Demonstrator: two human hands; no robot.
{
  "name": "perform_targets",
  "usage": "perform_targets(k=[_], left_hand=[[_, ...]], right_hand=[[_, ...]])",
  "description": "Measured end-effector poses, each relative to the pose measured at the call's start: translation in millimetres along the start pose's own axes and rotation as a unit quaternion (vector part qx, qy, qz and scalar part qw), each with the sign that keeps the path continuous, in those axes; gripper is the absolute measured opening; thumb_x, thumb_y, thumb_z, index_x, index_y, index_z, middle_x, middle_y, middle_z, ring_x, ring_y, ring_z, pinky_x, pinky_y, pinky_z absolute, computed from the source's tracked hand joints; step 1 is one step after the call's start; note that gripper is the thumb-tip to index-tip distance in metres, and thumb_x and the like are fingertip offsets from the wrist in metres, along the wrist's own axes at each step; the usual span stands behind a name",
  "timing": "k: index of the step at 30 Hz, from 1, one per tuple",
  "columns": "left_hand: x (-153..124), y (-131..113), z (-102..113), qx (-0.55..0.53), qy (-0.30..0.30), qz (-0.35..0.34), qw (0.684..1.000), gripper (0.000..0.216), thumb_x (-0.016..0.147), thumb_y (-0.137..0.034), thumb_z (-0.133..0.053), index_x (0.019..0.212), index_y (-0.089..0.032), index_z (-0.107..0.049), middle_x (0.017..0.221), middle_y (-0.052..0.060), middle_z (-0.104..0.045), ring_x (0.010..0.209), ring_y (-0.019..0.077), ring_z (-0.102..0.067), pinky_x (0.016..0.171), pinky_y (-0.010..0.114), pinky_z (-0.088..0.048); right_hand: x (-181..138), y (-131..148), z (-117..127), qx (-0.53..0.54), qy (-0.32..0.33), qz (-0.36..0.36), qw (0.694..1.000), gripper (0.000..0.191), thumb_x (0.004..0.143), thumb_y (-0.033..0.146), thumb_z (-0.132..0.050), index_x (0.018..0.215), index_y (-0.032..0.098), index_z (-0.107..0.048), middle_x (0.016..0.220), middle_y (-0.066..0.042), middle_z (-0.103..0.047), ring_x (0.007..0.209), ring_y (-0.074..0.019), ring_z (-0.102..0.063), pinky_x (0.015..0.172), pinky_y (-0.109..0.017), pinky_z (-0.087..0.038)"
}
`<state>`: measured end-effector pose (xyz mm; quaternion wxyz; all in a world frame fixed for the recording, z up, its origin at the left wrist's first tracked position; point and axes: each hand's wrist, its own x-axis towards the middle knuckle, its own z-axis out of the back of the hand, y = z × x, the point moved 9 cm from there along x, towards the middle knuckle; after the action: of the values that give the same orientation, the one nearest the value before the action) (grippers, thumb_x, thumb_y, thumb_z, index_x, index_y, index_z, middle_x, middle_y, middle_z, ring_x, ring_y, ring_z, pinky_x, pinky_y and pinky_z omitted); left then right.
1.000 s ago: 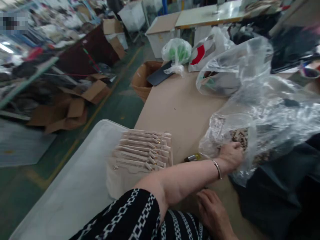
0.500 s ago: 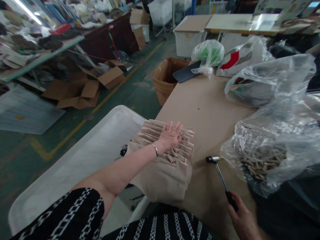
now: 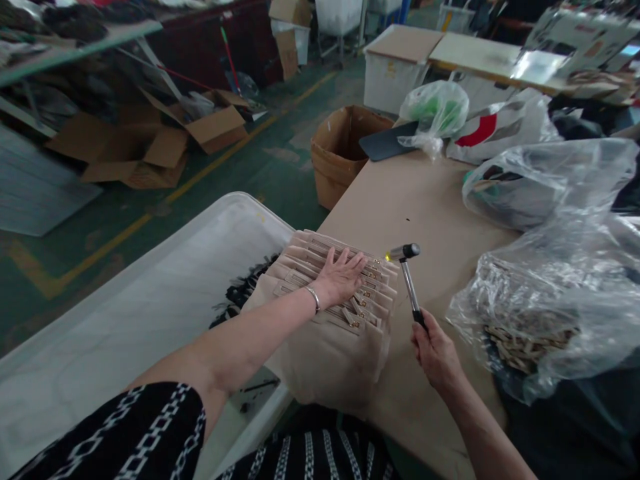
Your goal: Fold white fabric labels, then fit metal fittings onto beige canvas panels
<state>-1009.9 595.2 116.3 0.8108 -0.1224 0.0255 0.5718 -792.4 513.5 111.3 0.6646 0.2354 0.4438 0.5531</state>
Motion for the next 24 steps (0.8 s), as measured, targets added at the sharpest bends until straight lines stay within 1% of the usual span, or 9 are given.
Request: perform_targets(k=[3,7,11,16,18,20,21,22,24], left_hand=[[1.3,0.7,-1.9,0.002,-0.025,-0.002,1.000,0.055,0.093,-0.041,-0.029,0.146,-0.026,-0.029,0.153,0.001,-0.031,0.140,0.0331,-0.020,0.112,0.062,-0.009],[1.9,1.8,-1.9,-0.004,-0.040,-0.001,0.999,0.054,0.093,-0.041,-0.029,0.145,-0.027,-0.032,0.152,0.000,-0.033,0.140,0.0333,-0.022,0.112,0.062,-0.010],[0.9,2.1,-0.6,-0.010,-0.046,-0.008,0.999,0.055,0.092,-0.041,-0.029,0.145,-0.025,-0.033,0.152,0.000,-0.034,0.139,0.0346,-0.023,0.112,0.063,-0.010],[0.8,1.8,-0.1,-0.008,-0.052,-0.010,0.999,0.055,0.092,-0.040,-0.030,0.144,-0.024,-0.034,0.152,0.001,-0.033,0.139,0.0345,-0.023,0.112,0.062,-0.011],[1.3,1.8,0.2,-0.010,-0.053,-0.008,0.999,0.054,0.092,-0.040,-0.030,0.144,-0.025,-0.034,0.151,0.000,-0.035,0.139,0.0347,-0.023,0.111,0.062,-0.011],[1.7,1.9,0.2,-0.016,-0.051,-0.008,0.999,0.053,0.092,-0.039,-0.029,0.144,-0.026,-0.034,0.150,0.000,-0.037,0.138,0.0354,-0.024,0.111,0.063,-0.012],[1.8,1.9,0.0,-0.018,-0.051,-0.009,0.999,0.053,0.092,-0.039,-0.029,0.144,-0.026,-0.034,0.150,0.000,-0.037,0.138,0.0358,-0.025,0.110,0.064,-0.013],[1.7,1.9,0.0,-0.019,-0.051,-0.010,0.998,0.053,0.092,-0.039,-0.030,0.144,-0.026,-0.034,0.150,0.000,-0.037,0.138,0.0360,-0.025,0.110,0.064,-0.013],[1.2,2.0,0.2,-0.018,-0.056,-0.014,0.998,0.054,0.092,-0.039,-0.031,0.144,-0.025,-0.034,0.151,0.001,-0.035,0.138,0.0358,-0.025,0.110,0.063,-0.013]], right_hand=[[8.6,3.5,-3.6,-0.102,-0.010,0.029,0.994,0.056,0.087,0.049,-0.038,0.129,0.013,-0.051,0.070,-0.005,-0.064,0.059,-0.0170,-0.059,0.057,-0.027,-0.048],[17.8,5.4,-10.2,-0.196,0.020,0.028,0.980,0.054,0.088,0.046,-0.034,0.127,0.015,-0.054,0.078,-0.009,-0.068,0.069,-0.0222,-0.064,0.066,-0.032,-0.049],[16.3,8.3,-7.6,-0.208,0.017,0.023,0.978,0.053,0.089,0.046,-0.033,0.128,0.016,-0.054,0.078,-0.009,-0.069,0.068,-0.0236,-0.065,0.065,-0.033,-0.048],[5.9,20.8,1.0,-0.188,-0.080,0.096,0.974,0.058,0.091,0.047,-0.032,0.133,0.010,-0.048,0.104,-0.017,-0.069,0.087,-0.0254,-0.067,0.076,-0.034,-0.050],[9.1,15.1,-6.6,-0.223,-0.054,0.090,0.969,0.055,0.092,0.044,-0.031,0.133,0.010,-0.048,0.102,-0.017,-0.070,0.086,-0.0262,-0.068,0.074,-0.034,-0.051],[13.0,4.1,-14.5,-0.275,-0.004,0.058,0.960,0.050,0.093,0.040,-0.031,0.132,0.014,-0.050,0.093,-0.014,-0.072,0.078,-0.0263,-0.069,0.068,-0.034,-0.051],[13.0,0.7,-14.9,-0.291,0.005,0.050,0.955,0.048,0.093,0.039,-0.032,0.131,0.016,-0.051,0.092,-0.013,-0.073,0.075,-0.0261,-0.069,0.065,-0.033,-0.051],[11.3,0.1,-12.8,-0.294,-0.003,0.052,0.954,0.047,0.094,0.039,-0.032,0.130,0.017,-0.052,0.093,-0.012,-0.073,0.075,-0.0259,-0.069,0.065,-0.033,-0.051],[2.7,4.6,-4.9,-0.261,-0.053,0.087,0.960,0.046,0.094,0.041,-0.034,0.130,0.018,-0.051,0.100,-0.013,-0.072,0.082,-0.0250,-0.070,0.067,-0.032,-0.052]])
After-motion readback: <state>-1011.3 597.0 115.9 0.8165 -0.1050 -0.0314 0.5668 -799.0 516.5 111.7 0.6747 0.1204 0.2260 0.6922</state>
